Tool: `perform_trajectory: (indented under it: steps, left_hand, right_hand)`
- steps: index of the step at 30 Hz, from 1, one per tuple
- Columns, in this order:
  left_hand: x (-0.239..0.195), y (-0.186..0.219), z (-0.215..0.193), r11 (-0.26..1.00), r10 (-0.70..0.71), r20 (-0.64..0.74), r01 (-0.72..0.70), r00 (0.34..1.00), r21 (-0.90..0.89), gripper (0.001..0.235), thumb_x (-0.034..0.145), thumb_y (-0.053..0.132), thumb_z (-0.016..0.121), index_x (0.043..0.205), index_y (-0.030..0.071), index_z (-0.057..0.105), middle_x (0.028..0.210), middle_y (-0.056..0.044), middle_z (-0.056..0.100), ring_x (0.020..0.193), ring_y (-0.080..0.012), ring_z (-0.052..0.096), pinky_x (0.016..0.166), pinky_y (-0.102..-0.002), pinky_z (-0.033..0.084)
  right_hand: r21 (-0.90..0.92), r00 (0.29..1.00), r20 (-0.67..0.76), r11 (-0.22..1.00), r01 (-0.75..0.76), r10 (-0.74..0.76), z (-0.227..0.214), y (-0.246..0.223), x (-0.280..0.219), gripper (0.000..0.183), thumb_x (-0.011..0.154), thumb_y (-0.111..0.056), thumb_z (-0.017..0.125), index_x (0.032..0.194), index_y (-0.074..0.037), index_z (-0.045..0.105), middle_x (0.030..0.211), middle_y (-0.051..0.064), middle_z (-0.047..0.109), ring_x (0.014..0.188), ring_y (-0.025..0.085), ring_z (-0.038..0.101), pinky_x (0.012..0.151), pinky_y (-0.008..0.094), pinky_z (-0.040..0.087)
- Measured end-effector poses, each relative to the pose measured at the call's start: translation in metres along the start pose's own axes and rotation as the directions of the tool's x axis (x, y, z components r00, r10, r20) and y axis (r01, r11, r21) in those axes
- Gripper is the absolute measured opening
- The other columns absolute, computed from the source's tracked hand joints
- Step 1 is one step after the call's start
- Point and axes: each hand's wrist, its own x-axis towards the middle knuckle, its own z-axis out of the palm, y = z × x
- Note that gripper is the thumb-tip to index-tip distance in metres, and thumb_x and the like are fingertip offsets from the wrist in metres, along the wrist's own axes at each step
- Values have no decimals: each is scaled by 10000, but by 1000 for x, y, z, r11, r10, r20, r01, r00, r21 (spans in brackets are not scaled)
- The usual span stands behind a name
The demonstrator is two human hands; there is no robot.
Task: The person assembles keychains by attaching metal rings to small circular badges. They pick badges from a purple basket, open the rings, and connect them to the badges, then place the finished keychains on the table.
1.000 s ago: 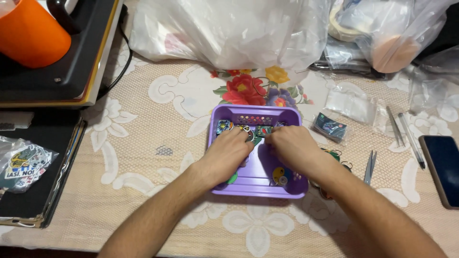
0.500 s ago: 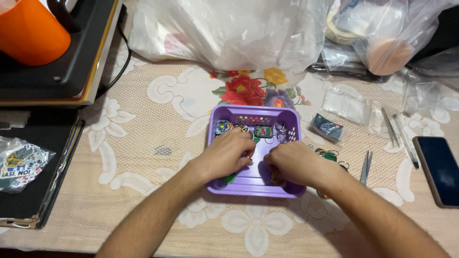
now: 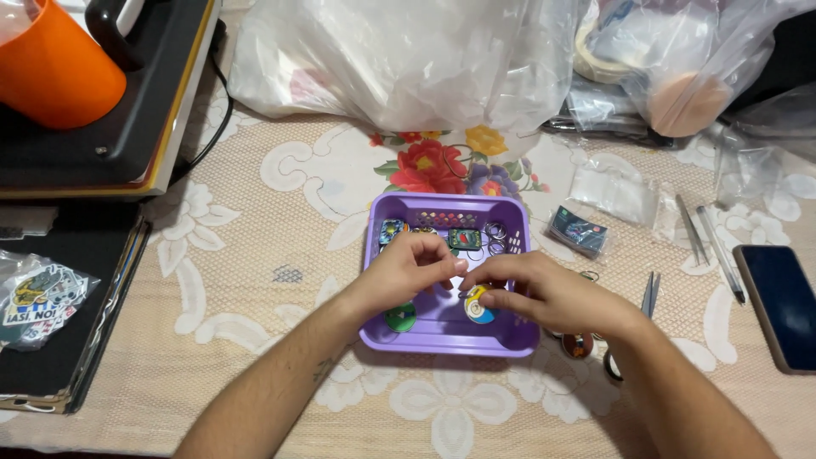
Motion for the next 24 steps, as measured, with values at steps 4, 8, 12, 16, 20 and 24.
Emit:
perform_trajectory:
  steps: [4, 8, 12, 16, 20, 24]
  left_hand:
    - [-3, 9, 1, 1000, 11, 12, -11, 1000, 28, 175, 880, 199, 753, 800, 47, 718, 662, -84, 713, 647, -103, 650, 551, -209, 524]
    - [-3, 8, 0, 996, 23, 52, -28, 998, 89, 219, 909, 235, 728, 760, 76, 717, 711, 3, 703, 642, -38, 591, 578, -200, 440]
    - [-1, 12, 1, 992, -33, 49, 27, 998, 126, 214, 908, 250, 720, 813, 63, 762, 691, 6, 692, 629, -40, 571, 570, -201, 422]
    - [1, 10, 1, 991, -53, 66, 45, 996, 126, 243, 975, 240, 585, 932, 59, 742, 882, -27, 751, 713, -102, 670, 633, -229, 518]
    - [-2, 16, 2, 985, -10, 119, -10, 993, 172, 259, 1002, 222, 538, 971, 81, 753, 915, 3, 742, 776, -76, 636, 668, -222, 501]
    - [0, 4, -1, 992, 91, 180, -105, 979, 67, 148, 966, 118, 626, 965, 49, 757, 911, -35, 773, 815, -81, 680, 726, -228, 535]
  right_hand:
    - [121, 997, -73, 992, 21, -12, -6, 13, -25, 186, 911, -188, 661, 1012, -102, 791, 744, 76, 762, 700, 207, 703, 613, 345, 592]
    - [287, 988, -105, 955, -79, 113, -23, 24, -69, 140, 879, -187, 698, 904, -53, 728, 604, 56, 767, 497, 122, 770, 459, 243, 640]
    - [-43, 935, -200, 950, -309, 294, -20, 59, -95, 154, 889, -295, 687, 921, -171, 774, 645, -47, 773, 594, 59, 632, 586, 241, 482]
    - [-378, 831, -429, 765, -521, 353, -11, 60, -93, 270, 850, -437, 706, 1042, -249, 726, 929, -69, 753, 741, 159, 709, 687, 336, 504]
    - [-587, 826, -477, 808, -45, -301, 1, 30, -60, 235, 869, -292, 759, 1028, -120, 736, 985, 68, 706, 884, 229, 679, 735, 345, 539]
    - [-582, 836, -312, 786, 207, -451, 27, 11, -8, 319, 967, -218, 652, 1270, -122, 632, 1164, 85, 677, 1002, 249, 677, 797, 344, 530]
